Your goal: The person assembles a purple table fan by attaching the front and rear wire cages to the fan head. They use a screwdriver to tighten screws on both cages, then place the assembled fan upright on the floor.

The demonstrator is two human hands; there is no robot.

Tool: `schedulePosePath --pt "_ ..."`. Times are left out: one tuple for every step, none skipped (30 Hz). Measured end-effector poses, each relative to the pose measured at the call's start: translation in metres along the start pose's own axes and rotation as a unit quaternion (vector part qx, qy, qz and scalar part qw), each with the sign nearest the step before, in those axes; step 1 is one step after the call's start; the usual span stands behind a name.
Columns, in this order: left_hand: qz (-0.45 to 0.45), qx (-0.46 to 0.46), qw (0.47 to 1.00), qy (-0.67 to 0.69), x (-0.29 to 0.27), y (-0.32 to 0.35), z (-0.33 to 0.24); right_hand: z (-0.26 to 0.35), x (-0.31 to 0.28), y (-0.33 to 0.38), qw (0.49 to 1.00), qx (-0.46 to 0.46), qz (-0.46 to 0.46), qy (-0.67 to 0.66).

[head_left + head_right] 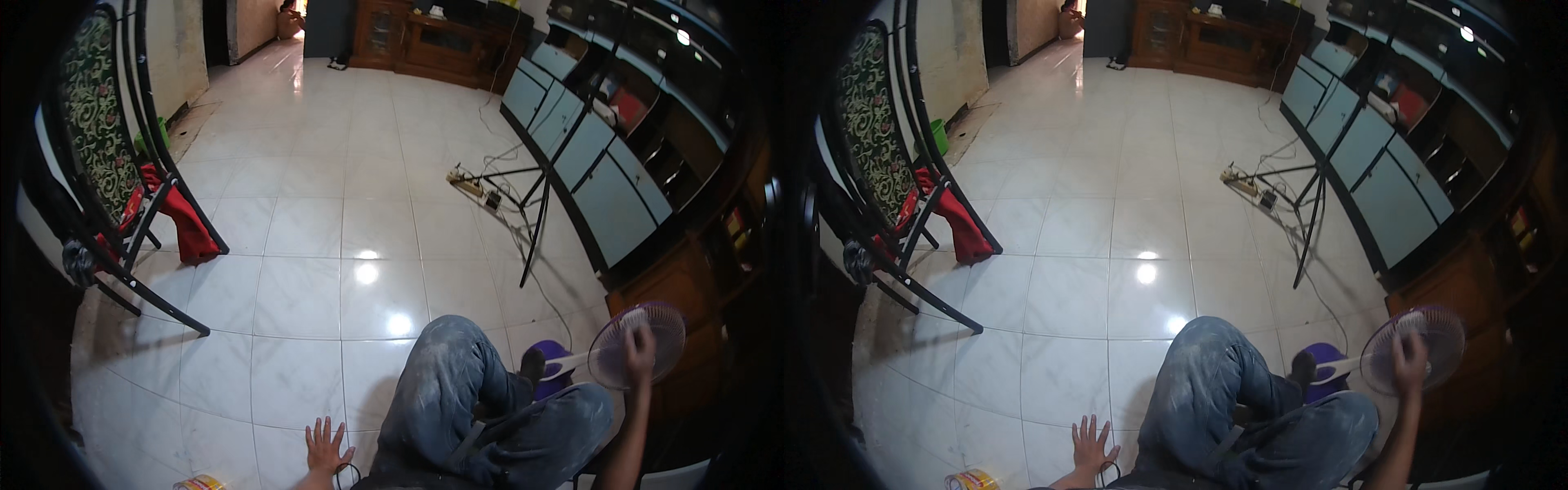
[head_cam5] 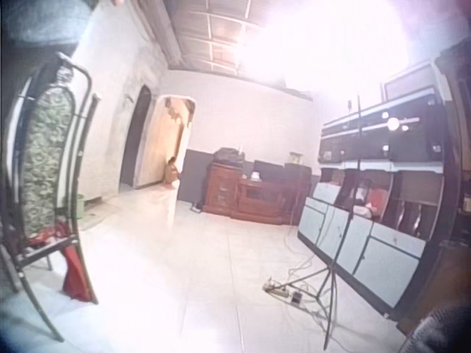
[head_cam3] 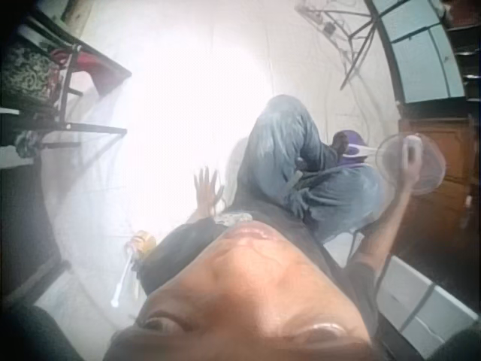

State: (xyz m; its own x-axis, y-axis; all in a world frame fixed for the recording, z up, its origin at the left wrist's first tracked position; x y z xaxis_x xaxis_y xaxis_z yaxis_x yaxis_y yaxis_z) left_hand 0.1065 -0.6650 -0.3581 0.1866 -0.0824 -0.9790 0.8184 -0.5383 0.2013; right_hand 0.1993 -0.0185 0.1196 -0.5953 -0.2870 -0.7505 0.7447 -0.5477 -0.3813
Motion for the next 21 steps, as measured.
schedulePosePath --pt "0.01 -0.008 1.0 -0.012 0.005 -0.001 0.005 0.098 0.009 -0.056 0.996 -0.086 -0.003 -0.029" --pt "0.008 -0.014 1.0 0.014 0.002 -0.002 0.005 0.124 0.011 -0.103 0.993 -0.103 0.033 -0.048" --pt "0.006 0.006 0.998 0.066 0.003 -0.014 -0.008 0.193 -0.002 -0.136 0.989 -0.12 0.036 0.078" --pt "0.005 -0.023 0.997 0.073 -0.005 -0.01 0.009 0.227 0.027 -0.176 0.969 -0.233 0.039 0.076" --pt "-0.003 -0.033 0.997 0.067 -0.008 -0.007 0.01 0.269 0.052 -0.214 0.962 -0.25 0.079 0.069" --pt "-0.012 -0.034 0.997 0.062 -0.006 -0.006 0.008 0.306 0.071 -0.244 0.955 -0.263 0.114 0.083" --pt "-0.018 -0.032 0.998 0.053 -0.007 -0.007 0.008 0.345 0.09 -0.264 0.947 -0.277 0.136 0.086" --pt "-0.043 -0.017 0.994 0.099 -0.043 -0.013 0.007 0.355 0.099 -0.287 0.931 -0.298 0.139 0.161" --pt "-0.051 -0.02 0.989 0.137 -0.087 -0.008 0.012 0.384 0.123 -0.293 0.905 -0.34 0.153 0.203" --pt "-0.062 -0.03 0.981 0.18 -0.128 -0.002 0.015 0.419 0.144 -0.294 0.882 -0.383 0.144 0.235" --pt "-0.073 -0.04 0.972 0.221 -0.147 -0.001 0.016 0.437 0.168 -0.3 0.871 -0.397 0.168 0.234" --pt "-0.072 -0.065 0.963 0.252 -0.121 0.003 0.021 0.47 0.187 -0.295 0.871 -0.399 0.178 0.224" --pt "-0.068 -0.058 0.964 0.251 -0.119 -0.006 0.016 0.479 0.197 -0.293 0.884 -0.397 0.196 0.148" --pt "-0.061 -0.061 0.967 0.241 -0.117 -0.011 0.017 0.491 0.213 -0.288 0.881 -0.408 0.221 0.096" --pt "-0.042 -0.052 0.972 0.227 -0.115 -0.01 0.018 0.494 0.227 -0.286 0.868 -0.428 0.24 0.079" --pt "-0.034 -0.056 0.972 0.228 -0.113 -0.014 0.016 0.491 0.242 -0.289 0.876 -0.409 0.245 0.068" --pt "-0.037 -0.06 0.974 0.216 -0.111 -0.017 0.008 0.469 0.256 -0.298 0.897 -0.344 0.265 0.081" --pt "-0.042 -0.051 0.977 0.203 -0.109 -0.021 -0.003 0.447 0.264 -0.307 0.892 -0.341 0.268 0.126" --pt "-0.046 -0.024 0.981 0.185 -0.104 -0.028 -0.009 0.411 0.275 -0.321 0.898 -0.344 0.243 0.128" --pt "-0.079 0.022 0.983 0.164 -0.081 -0.03 -0.015 0.366 0.289 -0.336 0.9 -0.364 0.209 0.122" --pt "-0.074 0.013 0.988 0.132 -0.052 -0.023 -0.022 0.343 0.299 -0.331 0.893 -0.334 0.272 0.129"
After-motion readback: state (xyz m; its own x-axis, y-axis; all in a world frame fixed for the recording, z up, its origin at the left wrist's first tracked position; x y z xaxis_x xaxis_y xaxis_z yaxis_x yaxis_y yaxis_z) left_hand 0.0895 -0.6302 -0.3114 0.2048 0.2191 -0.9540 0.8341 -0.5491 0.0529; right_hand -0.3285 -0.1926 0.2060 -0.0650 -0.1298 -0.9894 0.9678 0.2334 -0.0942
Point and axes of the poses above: each hand's wrist, its own y-axis away from the middle knuckle, its own x-axis out of the palm, z = x × y, the point moved 10 cm from there along -y, towards the middle knuckle, and after that the axes turned 1 degree about x, right-handed, at the moved point
